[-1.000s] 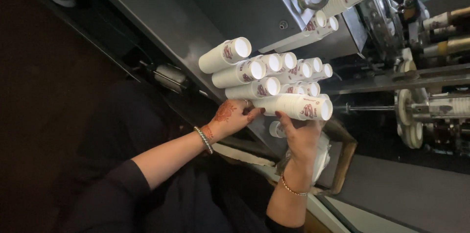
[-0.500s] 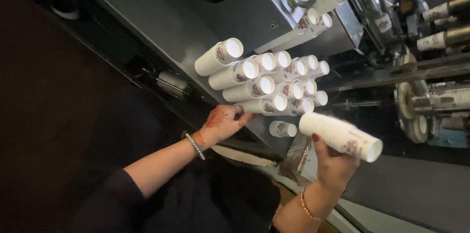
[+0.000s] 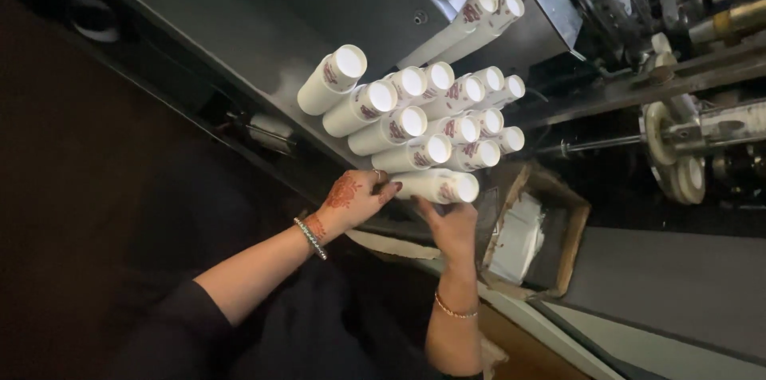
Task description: Manually packing stacks of manufactured paper cups into plastic bags.
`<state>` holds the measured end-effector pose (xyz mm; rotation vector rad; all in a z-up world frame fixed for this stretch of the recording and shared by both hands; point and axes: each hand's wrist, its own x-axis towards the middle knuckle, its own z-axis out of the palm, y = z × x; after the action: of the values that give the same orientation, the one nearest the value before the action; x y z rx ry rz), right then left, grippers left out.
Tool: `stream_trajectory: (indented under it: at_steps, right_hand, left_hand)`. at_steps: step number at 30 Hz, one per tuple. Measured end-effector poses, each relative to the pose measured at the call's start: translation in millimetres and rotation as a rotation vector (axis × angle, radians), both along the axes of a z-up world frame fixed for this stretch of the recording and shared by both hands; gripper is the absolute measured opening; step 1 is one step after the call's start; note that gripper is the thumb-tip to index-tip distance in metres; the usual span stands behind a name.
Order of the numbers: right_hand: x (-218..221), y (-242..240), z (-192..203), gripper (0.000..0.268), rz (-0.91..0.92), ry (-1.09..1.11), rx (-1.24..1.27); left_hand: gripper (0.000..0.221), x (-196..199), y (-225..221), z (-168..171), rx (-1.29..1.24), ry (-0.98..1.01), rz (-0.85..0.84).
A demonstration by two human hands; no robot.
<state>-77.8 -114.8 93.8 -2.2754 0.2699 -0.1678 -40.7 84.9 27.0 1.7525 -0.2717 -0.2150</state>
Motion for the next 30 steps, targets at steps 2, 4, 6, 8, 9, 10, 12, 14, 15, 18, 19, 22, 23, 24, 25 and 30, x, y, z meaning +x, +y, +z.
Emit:
stream_trajectory:
  at_steps: [2,4,6,8,9,10,12,14,15,18,19,22,23,24,25,30]
  right_hand:
    - [6,6,2,0.038,0.011,0.051,-0.029]
    - [10,4,0,0.039,0.029,0.036,-0.038]
    - [11,-1,-2,0.04,0.016,0.054,-0.093]
    - [10,-3,3,0.041,0.002,0.073,-0.15]
    - [9,-3,9,0.044,0.039,0.072,-0.211]
    - [8,-2,15,0.047,0.077,0.071,-0.273]
    - [5,-7,28,0.044,0.037,0.118,-0.283]
    - [1,-9,39,0.042,-0.005,0.167,-0.293]
    - [-1,-8,45,0.046,0.029,0.075,-0.03]
    - [-3,2,62,0.053,0.168,-0.121,0.234]
    - [-3,7,67,0.054,0.275,-0.224,0.235]
    - [-1,13,62,0.05,0.236,-0.215,0.245]
    - [-1,14,61,0.05,0.237,-0.215,0.247]
    - [0,15,60,0.047,0.211,-0.238,0.212]
    - [0,16,59,0.044,0.183,-0.26,0.176]
    - [-12,24,91,0.041,0.175,-0.397,-0.041]
  left_hand:
    - [0.04,0,1,0,-0.006,0.008,0.003]
    - [0.039,0,3,0,-0.035,0.0,0.022]
    - [0.039,2,4,-4,-0.046,-0.012,0.025]
    - [0.04,3,3,-3,-0.058,-0.023,0.026]
    - [0.041,3,2,-2,-0.056,-0.003,0.011]
    - [0.043,4,1,0,-0.053,0.017,-0.004]
    - [0.045,5,-1,8,-0.047,0.042,-0.018]
    - [0.047,5,-5,11,-0.042,0.067,-0.034]
    - [0.048,5,-9,10,-0.053,0.047,-0.042]
    - [0.052,5,-17,15,-0.077,0.025,-0.059]
    - [0.053,5,-20,17,-0.09,0.023,-0.065]
    - [0.053,5,-23,23,-0.127,0.029,-0.071]
    - [0.053,6,-24,23,-0.125,0.029,-0.07]
    - [0.051,6,-24,24,-0.131,0.027,-0.076]
    - [0.05,7,-25,24,-0.138,0.024,-0.082]
    - [0.047,6,-17,32,-0.046,-0.009,-0.091]
